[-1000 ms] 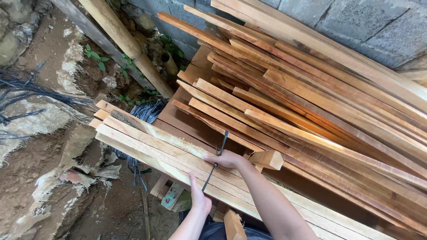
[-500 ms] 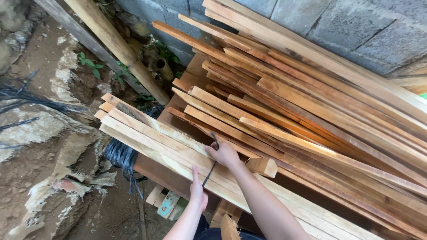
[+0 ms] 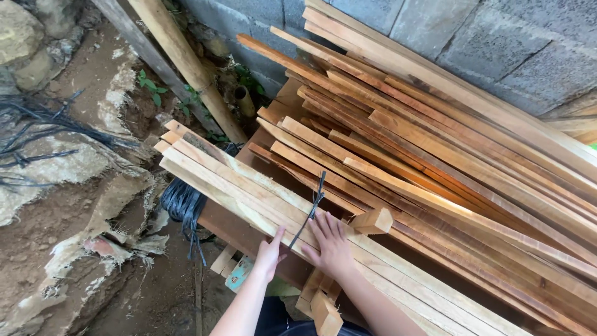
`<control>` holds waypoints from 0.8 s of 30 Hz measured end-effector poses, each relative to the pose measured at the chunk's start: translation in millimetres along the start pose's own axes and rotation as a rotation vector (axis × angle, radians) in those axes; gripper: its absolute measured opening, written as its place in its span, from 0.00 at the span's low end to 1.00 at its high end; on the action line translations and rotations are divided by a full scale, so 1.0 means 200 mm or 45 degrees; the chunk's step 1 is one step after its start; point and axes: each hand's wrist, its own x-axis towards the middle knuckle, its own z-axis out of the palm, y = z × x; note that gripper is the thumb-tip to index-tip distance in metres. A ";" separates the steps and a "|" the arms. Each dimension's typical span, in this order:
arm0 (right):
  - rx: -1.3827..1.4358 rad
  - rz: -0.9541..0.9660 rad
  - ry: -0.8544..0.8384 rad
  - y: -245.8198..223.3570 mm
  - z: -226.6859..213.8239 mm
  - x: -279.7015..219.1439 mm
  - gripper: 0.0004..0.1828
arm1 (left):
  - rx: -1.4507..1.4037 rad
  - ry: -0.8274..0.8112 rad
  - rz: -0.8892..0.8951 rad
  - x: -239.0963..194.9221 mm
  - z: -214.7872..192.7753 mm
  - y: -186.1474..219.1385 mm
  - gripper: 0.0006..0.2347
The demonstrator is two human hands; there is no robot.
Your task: The person bundles thin wooden planks using black plastic straps. They wrap the straps around the planks, pull them tight, and tie knots to secure the bundles. The person then lifts the completed bundles and places them on a nearby wooden surface.
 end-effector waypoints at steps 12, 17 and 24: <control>0.058 0.508 -0.293 -0.20 -0.20 0.27 0.21 | 0.290 0.061 0.009 -0.14 -0.50 -0.10 0.19; 0.185 0.230 -0.349 -0.50 -0.23 0.45 0.15 | 0.290 0.092 0.125 0.08 -1.04 -0.18 0.16; 0.488 -0.086 -0.815 -1.06 0.07 0.67 0.16 | 0.355 0.173 0.125 0.19 -1.60 0.03 0.11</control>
